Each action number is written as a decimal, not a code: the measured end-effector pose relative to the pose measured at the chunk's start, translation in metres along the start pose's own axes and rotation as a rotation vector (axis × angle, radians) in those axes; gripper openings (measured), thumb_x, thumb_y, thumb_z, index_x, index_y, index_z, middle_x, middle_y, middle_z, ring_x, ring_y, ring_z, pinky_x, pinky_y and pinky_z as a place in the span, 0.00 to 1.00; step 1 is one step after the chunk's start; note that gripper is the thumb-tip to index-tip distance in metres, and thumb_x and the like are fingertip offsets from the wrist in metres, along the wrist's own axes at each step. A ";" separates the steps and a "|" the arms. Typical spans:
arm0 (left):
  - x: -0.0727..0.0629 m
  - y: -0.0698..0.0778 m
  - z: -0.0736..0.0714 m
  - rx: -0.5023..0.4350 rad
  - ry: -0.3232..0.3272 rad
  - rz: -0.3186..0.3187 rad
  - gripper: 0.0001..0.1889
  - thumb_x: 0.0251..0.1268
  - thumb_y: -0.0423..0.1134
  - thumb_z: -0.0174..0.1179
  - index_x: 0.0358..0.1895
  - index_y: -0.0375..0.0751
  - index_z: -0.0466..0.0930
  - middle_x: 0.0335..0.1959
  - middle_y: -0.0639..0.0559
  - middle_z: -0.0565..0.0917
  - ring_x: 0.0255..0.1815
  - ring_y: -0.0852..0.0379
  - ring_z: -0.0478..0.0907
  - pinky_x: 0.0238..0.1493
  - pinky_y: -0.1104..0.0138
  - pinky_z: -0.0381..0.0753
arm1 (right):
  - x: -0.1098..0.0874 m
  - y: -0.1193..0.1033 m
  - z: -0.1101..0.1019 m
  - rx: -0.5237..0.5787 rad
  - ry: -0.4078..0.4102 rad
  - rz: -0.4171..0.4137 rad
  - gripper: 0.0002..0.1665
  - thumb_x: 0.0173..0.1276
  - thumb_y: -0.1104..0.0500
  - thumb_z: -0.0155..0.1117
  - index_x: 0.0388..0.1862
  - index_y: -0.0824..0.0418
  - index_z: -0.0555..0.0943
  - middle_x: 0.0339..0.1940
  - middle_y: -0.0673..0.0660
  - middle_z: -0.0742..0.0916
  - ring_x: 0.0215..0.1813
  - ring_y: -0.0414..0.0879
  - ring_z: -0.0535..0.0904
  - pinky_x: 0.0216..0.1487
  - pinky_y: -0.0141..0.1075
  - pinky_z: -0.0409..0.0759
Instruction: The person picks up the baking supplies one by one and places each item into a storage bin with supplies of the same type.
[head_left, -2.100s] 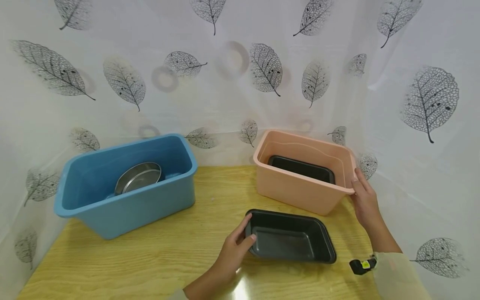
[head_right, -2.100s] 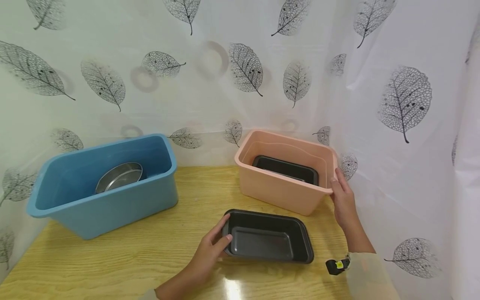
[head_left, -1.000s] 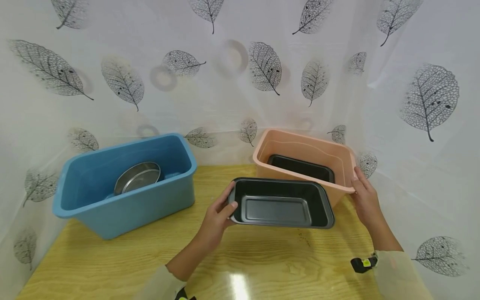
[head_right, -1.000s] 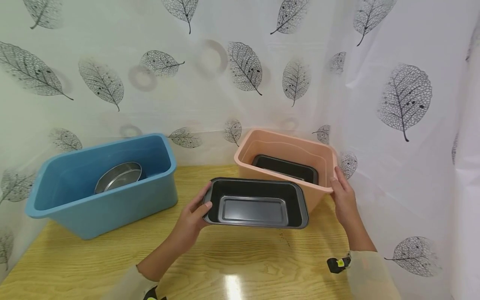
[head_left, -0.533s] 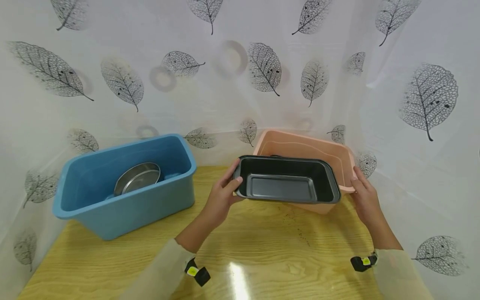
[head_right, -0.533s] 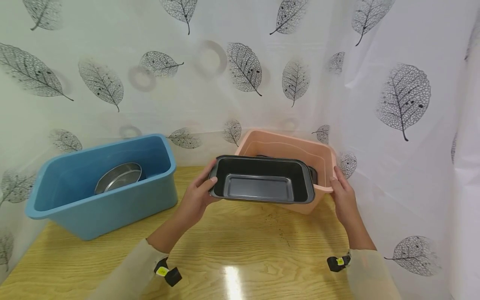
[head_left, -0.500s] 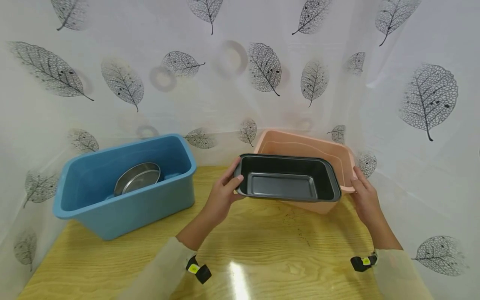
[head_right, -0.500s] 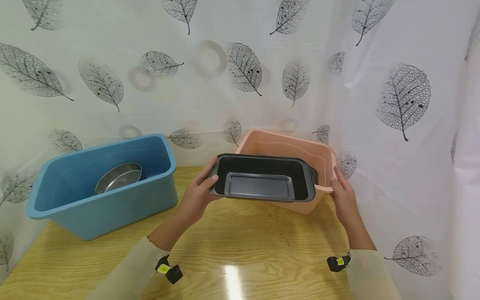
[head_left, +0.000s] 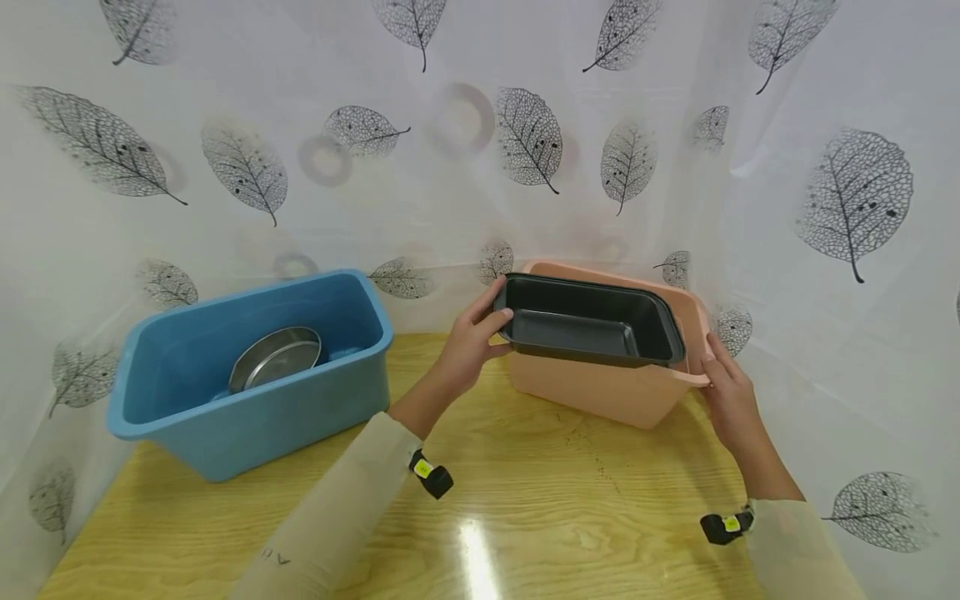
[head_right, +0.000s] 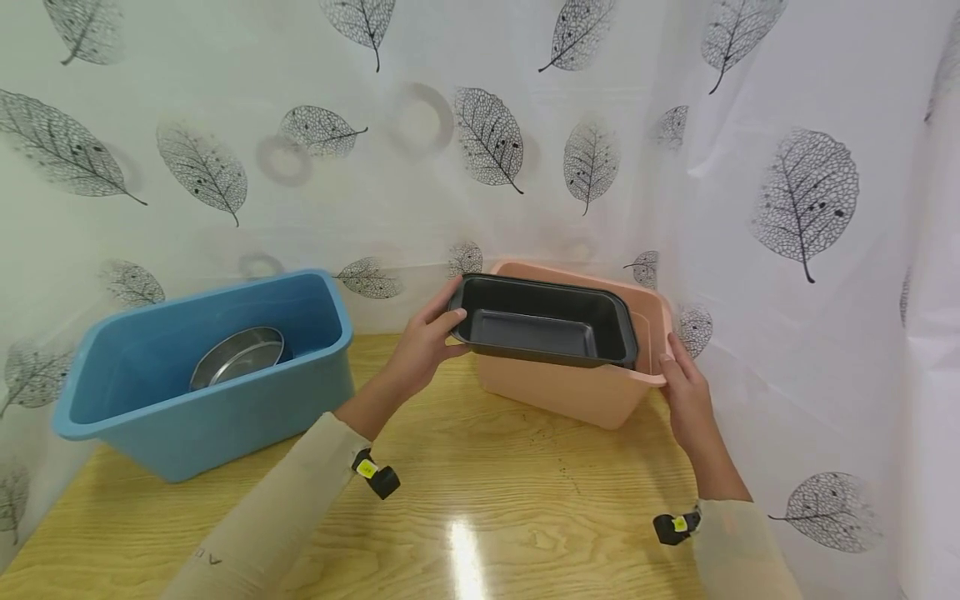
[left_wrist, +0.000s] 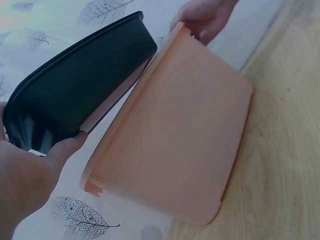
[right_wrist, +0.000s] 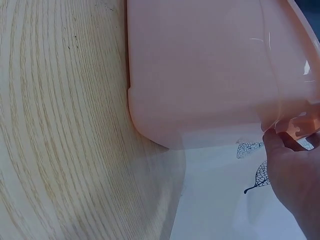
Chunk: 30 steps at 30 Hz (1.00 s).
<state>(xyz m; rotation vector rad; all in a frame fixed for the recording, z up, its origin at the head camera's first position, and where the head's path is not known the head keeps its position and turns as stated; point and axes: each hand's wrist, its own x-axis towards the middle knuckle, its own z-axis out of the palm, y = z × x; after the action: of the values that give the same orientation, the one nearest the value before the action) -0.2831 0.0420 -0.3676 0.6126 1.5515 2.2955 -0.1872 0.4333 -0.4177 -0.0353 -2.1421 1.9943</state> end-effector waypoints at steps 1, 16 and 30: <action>0.004 0.000 0.001 0.003 0.000 0.000 0.31 0.79 0.41 0.52 0.80 0.65 0.56 0.82 0.54 0.56 0.76 0.44 0.65 0.61 0.44 0.78 | 0.000 0.000 -0.001 -0.008 -0.002 -0.002 0.40 0.83 0.46 0.44 0.85 0.51 0.40 0.85 0.54 0.39 0.84 0.51 0.41 0.65 0.18 0.67; 0.059 -0.002 0.019 0.144 0.016 -0.061 0.30 0.79 0.42 0.53 0.78 0.67 0.59 0.82 0.57 0.54 0.75 0.49 0.66 0.59 0.44 0.78 | 0.002 0.001 -0.006 -0.041 0.014 0.025 0.40 0.84 0.45 0.43 0.85 0.50 0.39 0.85 0.54 0.39 0.84 0.54 0.36 0.74 0.25 0.59; 0.100 -0.013 0.040 0.313 0.019 -0.107 0.28 0.78 0.41 0.54 0.77 0.63 0.63 0.34 0.62 0.67 0.20 0.59 0.59 0.23 0.64 0.64 | 0.004 0.002 0.000 0.008 0.031 0.011 0.40 0.83 0.46 0.45 0.85 0.50 0.42 0.85 0.57 0.43 0.84 0.56 0.41 0.76 0.32 0.58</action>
<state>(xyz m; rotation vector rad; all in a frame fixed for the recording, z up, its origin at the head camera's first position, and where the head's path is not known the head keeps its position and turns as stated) -0.3494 0.1261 -0.3493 0.5676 1.9221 2.0027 -0.1913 0.4343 -0.4194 -0.0761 -2.1200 1.9946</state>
